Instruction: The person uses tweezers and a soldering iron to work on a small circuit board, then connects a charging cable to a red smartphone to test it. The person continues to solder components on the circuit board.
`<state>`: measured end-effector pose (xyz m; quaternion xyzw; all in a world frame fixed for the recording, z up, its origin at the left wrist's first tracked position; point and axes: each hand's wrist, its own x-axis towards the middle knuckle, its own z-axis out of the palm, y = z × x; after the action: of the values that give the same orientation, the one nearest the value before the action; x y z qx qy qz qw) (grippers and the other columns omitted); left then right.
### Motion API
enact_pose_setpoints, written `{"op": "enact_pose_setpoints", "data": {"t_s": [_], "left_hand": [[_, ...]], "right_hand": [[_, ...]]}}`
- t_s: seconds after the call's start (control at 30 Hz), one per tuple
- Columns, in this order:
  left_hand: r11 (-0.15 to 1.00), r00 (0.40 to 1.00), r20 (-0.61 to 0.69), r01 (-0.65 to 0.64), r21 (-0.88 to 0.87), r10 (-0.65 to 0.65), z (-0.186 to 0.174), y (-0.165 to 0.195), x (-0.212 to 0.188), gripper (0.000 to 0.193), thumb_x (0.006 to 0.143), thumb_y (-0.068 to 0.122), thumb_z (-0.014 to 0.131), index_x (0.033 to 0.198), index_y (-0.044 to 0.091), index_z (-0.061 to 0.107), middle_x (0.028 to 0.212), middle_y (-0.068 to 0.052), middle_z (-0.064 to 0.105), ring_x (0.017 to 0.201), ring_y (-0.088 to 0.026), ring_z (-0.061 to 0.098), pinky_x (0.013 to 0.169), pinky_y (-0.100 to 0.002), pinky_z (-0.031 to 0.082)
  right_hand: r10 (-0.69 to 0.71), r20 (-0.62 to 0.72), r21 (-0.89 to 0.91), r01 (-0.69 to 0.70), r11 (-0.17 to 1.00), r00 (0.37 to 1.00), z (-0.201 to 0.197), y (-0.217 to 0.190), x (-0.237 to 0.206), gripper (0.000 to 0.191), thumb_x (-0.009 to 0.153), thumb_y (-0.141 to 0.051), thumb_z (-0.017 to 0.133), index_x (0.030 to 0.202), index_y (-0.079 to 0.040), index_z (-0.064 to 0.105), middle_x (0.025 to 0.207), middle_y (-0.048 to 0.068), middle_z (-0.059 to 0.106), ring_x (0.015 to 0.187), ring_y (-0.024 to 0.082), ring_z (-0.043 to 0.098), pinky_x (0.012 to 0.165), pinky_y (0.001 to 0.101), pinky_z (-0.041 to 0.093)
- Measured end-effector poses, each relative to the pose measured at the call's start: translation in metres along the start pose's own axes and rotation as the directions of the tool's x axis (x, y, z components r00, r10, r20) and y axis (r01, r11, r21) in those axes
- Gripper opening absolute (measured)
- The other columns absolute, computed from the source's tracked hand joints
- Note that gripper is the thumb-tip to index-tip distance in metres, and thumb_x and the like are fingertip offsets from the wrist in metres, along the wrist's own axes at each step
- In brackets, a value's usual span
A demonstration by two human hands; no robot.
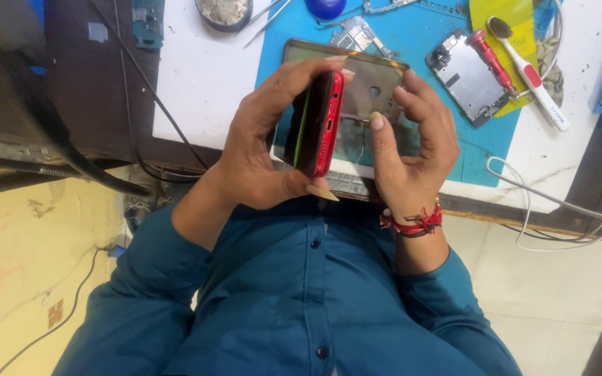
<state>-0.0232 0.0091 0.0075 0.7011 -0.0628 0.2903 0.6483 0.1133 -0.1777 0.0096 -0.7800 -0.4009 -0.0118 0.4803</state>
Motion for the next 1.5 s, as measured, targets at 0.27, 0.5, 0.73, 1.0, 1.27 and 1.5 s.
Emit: {"op": "enact_pose_setpoints", "data": {"t_s": [0.27,0.5,0.73,1.0,1.27,1.5], "left_hand": [[0.997,0.997,0.012,-0.073,-0.011,0.073,0.001,-0.002,0.0,0.095,0.086,0.046,0.092,0.159,0.014,0.04,0.153,-0.006,0.049,0.139,-0.02,0.054,0.118,-0.032,0.047],[0.904,0.987,0.157,-0.044,0.424,-0.025,-0.003,0.03,0.019,0.091,0.076,0.043,0.095,0.146,0.006,0.051,0.143,-0.014,0.059,0.133,-0.03,0.056,0.114,-0.045,0.042],[0.458,0.964,0.265,-0.227,0.86,-0.021,0.01,0.043,0.026,0.099,0.072,0.057,0.092,0.148,0.008,0.052,0.154,-0.017,0.042,0.142,-0.033,0.041,0.116,-0.06,0.024],[0.862,0.9,-0.211,0.262,-0.434,-0.38,0.056,0.023,0.0,0.096,0.099,0.063,0.059,0.158,0.007,0.008,0.166,-0.023,0.02,0.152,-0.034,0.035,0.13,-0.05,0.035],[0.533,0.891,-0.02,0.253,-0.808,-0.453,0.063,-0.008,-0.012,0.104,0.099,0.077,0.038,0.173,0.013,0.003,0.145,-0.025,0.052,0.128,-0.033,0.061,0.111,-0.047,0.051],[0.497,0.901,-0.052,0.189,-0.847,-0.432,0.053,-0.009,-0.011,0.105,0.097,0.081,0.033,0.17,0.007,0.014,0.13,-0.022,0.064,0.112,-0.03,0.068,0.102,-0.045,0.057]], "right_hand": [[-0.01,0.0,0.012,0.01,1.0,1.0,0.001,-0.002,-0.007,0.028,0.101,-0.009,0.078,0.127,-0.003,0.068,0.141,0.015,0.068,0.125,0.026,0.065,0.109,0.0349,0.05],[0.076,0.154,0.531,-0.148,0.834,0.985,-0.016,-0.02,-0.016,0.032,0.106,-0.025,0.065,0.129,-0.002,0.066,0.123,0.009,0.073,0.112,0.015,0.069,0.103,0.0292,0.053],[0.343,0.312,0.668,-0.461,0.584,0.886,-0.014,-0.026,-0.021,0.039,0.11,-0.017,0.069,0.139,0.008,0.065,0.117,0.011,0.073,0.102,0.011,0.065,0.094,0.0243,0.051],[-0.063,-0.057,0.088,0.068,0.994,0.996,-0.011,-0.023,-0.026,0.026,0.105,-0.004,0.064,0.131,0.0,0.064,0.125,0.017,0.07,0.11,0.026,0.067,0.095,0.0344,0.055],[-0.449,0.129,-0.062,0.459,0.886,0.884,-0.016,-0.018,-0.036,0.031,0.085,-0.003,0.079,0.113,0.0,0.065,0.119,0.022,0.068,0.114,0.041,0.065,0.096,0.0515,0.054],[-0.262,0.177,-0.101,0.282,0.954,0.949,-0.048,0.006,-0.096,0.025,0.083,-0.002,0.079,0.105,-0.002,0.066,0.111,0.016,0.072,0.105,0.035,0.07,0.091,0.0443,0.057]]}}
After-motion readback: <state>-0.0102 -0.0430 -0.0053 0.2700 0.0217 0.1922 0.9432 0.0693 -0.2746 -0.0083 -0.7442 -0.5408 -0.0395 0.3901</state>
